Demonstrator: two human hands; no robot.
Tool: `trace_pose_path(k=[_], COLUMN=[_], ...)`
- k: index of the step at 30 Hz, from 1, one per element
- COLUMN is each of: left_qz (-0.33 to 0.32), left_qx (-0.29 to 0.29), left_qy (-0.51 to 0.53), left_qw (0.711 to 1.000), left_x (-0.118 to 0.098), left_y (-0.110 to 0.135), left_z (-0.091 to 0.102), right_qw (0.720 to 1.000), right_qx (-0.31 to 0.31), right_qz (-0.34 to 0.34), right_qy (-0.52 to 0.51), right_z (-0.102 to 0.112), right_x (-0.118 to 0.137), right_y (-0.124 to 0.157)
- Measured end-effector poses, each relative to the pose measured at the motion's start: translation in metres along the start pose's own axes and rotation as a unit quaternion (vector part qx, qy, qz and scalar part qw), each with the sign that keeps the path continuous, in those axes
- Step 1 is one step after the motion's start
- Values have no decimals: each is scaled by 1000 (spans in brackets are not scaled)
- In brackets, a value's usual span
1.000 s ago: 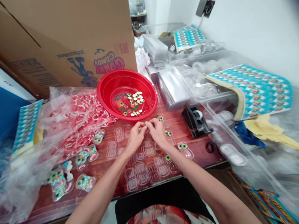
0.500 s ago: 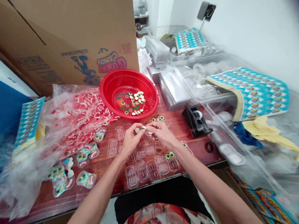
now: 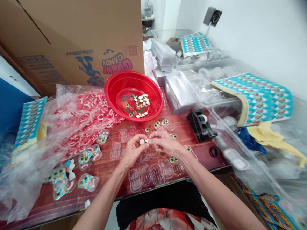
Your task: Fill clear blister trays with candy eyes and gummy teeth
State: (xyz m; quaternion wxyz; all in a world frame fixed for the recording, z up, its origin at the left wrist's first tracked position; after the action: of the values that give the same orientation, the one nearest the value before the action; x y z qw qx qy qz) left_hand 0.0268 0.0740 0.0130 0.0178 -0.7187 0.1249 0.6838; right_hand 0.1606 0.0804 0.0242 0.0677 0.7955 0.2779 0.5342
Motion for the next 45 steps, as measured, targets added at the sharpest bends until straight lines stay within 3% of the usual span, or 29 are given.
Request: trace_pose_path(k=[5,12,19,22,26,29,32,34,37,42,45], left_qz=[33,27,27,74,129,123,49,-15,-67,-57,-4], left_qx=[-42,-44,-38,-21,31,32,-51,-98,-118,-162,-122], left_qy=[10,61,137,193,206,168,37,-81,-184,-190,-138], left_qw=[999,997,989,978,970,978,997,992,974,967,983], left_x=[8,6,-8,-14,-18,-16,-17,-23,-27,-16,-4], left_y=[13,25,35,39,46,48,50,52,56,60,58], left_z=[-3,-10,-13,-15,-19,-18,-7,-1,0,5,1], right_qw=[994,964,980,969,932,941,952,955,965,967,974], right_qx=[-46,-48,-33,-11,-9,-16,-63,-86,-80,-76,-65], right_qz=[78,230,191,227,287,261,232,215,183,183,170], right_qy=[61,128,33,92,220,215,190,185,167,159,132], right_z=[2,-6,-9,-12,-16,-18,-17,-17,-22,-26,-26], right_x=[-5,8,2,11,21,16,11,8,2,-3,-7], right_y=[5,26,32,39,47,44,41,41,39,35,32])
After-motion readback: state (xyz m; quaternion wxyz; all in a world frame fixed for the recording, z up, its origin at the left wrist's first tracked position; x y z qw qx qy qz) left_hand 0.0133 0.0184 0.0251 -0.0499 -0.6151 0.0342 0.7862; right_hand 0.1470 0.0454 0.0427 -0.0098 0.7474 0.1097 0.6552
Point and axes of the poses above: each hand's wrist, its own y-axis away from the middle knuckle, its own z-axis out of the back of the hand, x = y × z, the point moved 6 cm from there along -y, towards the middle knuckle, and after that the axes turned 6 degrees about -y, right-handed, at the moved point
